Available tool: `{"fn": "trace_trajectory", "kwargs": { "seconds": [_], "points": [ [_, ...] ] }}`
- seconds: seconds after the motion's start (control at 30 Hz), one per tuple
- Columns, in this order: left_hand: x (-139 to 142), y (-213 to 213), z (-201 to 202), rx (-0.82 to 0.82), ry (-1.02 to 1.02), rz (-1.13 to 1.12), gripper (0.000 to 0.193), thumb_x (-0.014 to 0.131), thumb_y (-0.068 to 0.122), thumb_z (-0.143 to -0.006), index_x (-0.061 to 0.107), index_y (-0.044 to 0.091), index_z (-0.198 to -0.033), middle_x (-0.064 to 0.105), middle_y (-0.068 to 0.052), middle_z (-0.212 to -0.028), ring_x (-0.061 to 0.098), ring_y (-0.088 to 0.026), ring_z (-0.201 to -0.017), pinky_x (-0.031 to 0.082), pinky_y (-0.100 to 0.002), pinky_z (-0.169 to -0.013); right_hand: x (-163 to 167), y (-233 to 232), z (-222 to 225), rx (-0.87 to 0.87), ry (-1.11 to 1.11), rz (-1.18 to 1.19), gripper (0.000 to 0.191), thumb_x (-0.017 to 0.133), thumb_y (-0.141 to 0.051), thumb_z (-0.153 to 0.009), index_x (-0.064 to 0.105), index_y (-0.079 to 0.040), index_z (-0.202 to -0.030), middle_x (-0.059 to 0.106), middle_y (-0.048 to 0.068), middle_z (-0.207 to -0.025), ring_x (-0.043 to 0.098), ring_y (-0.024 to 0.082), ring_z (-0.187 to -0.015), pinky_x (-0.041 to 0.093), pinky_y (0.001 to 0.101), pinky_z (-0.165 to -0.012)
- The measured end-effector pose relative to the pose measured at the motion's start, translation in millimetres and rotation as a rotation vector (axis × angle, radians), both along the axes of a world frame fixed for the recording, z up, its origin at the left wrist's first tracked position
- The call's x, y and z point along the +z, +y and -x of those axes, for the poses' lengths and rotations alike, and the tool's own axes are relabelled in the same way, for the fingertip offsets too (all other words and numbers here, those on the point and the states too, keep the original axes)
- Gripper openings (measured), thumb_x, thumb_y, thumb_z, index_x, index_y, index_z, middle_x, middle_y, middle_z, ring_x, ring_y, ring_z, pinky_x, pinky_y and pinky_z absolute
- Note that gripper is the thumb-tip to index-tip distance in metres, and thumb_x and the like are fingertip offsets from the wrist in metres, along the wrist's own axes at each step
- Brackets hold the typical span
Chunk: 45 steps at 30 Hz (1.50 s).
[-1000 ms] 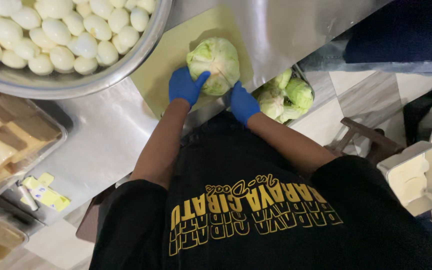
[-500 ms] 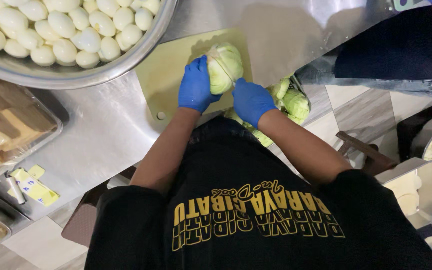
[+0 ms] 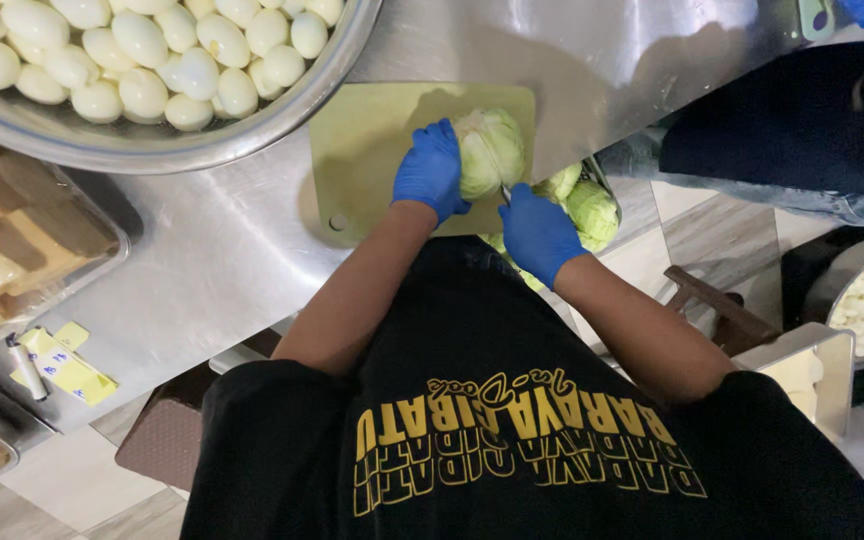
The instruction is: The person puts on blue disposable gloves, retrieves a cutting board and knife, and sets them on a stainless steel worktable. They then halve heads of cabbage and slice the halves into thin shreds, accumulating a pile of shredded cabbage beside a large basin of boiled eggs.
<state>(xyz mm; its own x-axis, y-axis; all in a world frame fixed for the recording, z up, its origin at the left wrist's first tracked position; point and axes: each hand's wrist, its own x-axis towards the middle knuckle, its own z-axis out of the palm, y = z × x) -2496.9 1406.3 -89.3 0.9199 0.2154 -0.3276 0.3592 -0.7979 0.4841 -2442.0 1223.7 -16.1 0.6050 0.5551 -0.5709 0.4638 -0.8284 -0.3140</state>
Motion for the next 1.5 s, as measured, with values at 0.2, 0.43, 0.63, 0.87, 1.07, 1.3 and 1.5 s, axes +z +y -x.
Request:
{"fn": "trace_trajectory", "kwargs": {
  "seconds": [0.2, 0.43, 0.63, 0.87, 1.07, 1.3, 1.5],
  "points": [
    [-8, 5, -4, -0.054, -0.023, -0.025, 0.101, 0.1, 0.036, -0.045, 0.05, -0.008, -0.12, 0.059, -0.026, -0.114, 0.059, -0.041, -0.107, 0.055, -0.045, -0.092, -18, -6, 17, -0.036, -0.016, -0.005, 0.032, 0.054, -0.026, -0.101, 0.051, 0.004, -0.111, 0.068, 0.033, -0.088, 0.067, 0.052, -0.083, 0.05, 0.062, -0.074],
    [8, 36, -8, -0.032, 0.09, 0.122, 0.1, 0.096, 0.055, -0.051, 0.059, -0.005, -0.121, 0.064, -0.028, -0.118, 0.064, -0.042, -0.11, 0.052, -0.046, -0.096, -47, -7, 24, -0.092, -0.051, -0.05, 0.03, 0.049, -0.026, -0.104, 0.048, 0.001, -0.115, 0.068, 0.031, -0.096, 0.067, 0.051, -0.086, 0.05, 0.0625, -0.075],
    [19, 76, 10, -0.021, 0.183, 0.4, 0.087, 0.085, 0.064, -0.059, 0.07, 0.011, -0.126, 0.07, -0.018, -0.125, 0.067, -0.035, -0.115, 0.052, -0.043, -0.101, -53, -4, 22, -0.028, -0.125, -0.147, 0.025, 0.05, -0.028, -0.103, 0.051, -0.005, -0.111, 0.07, 0.026, -0.097, 0.067, 0.049, -0.085, 0.051, 0.0614, -0.073],
    [-11, 90, 39, 0.124, 0.271, 0.887, 0.074, 0.082, 0.048, -0.074, 0.064, 0.014, -0.136, 0.072, -0.006, -0.128, 0.069, -0.024, -0.116, 0.055, -0.038, -0.098, -77, -31, 28, 0.049, -0.106, -0.185, 0.025, 0.053, -0.03, -0.104, 0.052, -0.006, -0.11, 0.07, 0.024, -0.089, 0.067, 0.048, -0.08, 0.051, 0.06, -0.069],
    [-19, 87, 37, 0.299, -0.204, 0.914, 0.088, 0.087, 0.037, -0.08, 0.046, 0.007, -0.152, 0.063, -0.011, -0.144, 0.06, -0.024, -0.135, 0.049, -0.037, -0.113, -106, -12, 36, -0.047, -0.091, -0.301, 0.024, 0.054, -0.029, -0.104, 0.051, -0.006, -0.109, 0.068, 0.026, -0.087, 0.066, 0.049, -0.081, 0.049, 0.0612, -0.069],
    [-4, 75, 35, 0.532, -0.156, 0.669, 0.096, 0.094, 0.045, -0.066, 0.049, 0.007, -0.143, 0.066, -0.014, -0.135, 0.064, -0.027, -0.124, 0.052, -0.038, -0.103, 17, -43, 13, -0.036, -0.048, -0.315, 0.024, 0.057, -0.03, -0.101, 0.055, -0.006, -0.105, 0.067, 0.026, -0.081, 0.065, 0.05, -0.077, 0.048, 0.0603, -0.066],
    [-7, 70, 33, 0.377, -0.217, 0.536, 0.091, 0.094, 0.048, -0.066, 0.052, 0.004, -0.134, 0.066, -0.019, -0.13, 0.065, -0.034, -0.121, 0.052, -0.042, -0.101, 24, 13, 9, 0.021, -0.133, -0.359, 0.025, 0.056, -0.029, -0.103, 0.054, -0.005, -0.108, 0.067, 0.025, -0.079, 0.065, 0.049, -0.076, 0.048, 0.0608, -0.066]
  ]
}}
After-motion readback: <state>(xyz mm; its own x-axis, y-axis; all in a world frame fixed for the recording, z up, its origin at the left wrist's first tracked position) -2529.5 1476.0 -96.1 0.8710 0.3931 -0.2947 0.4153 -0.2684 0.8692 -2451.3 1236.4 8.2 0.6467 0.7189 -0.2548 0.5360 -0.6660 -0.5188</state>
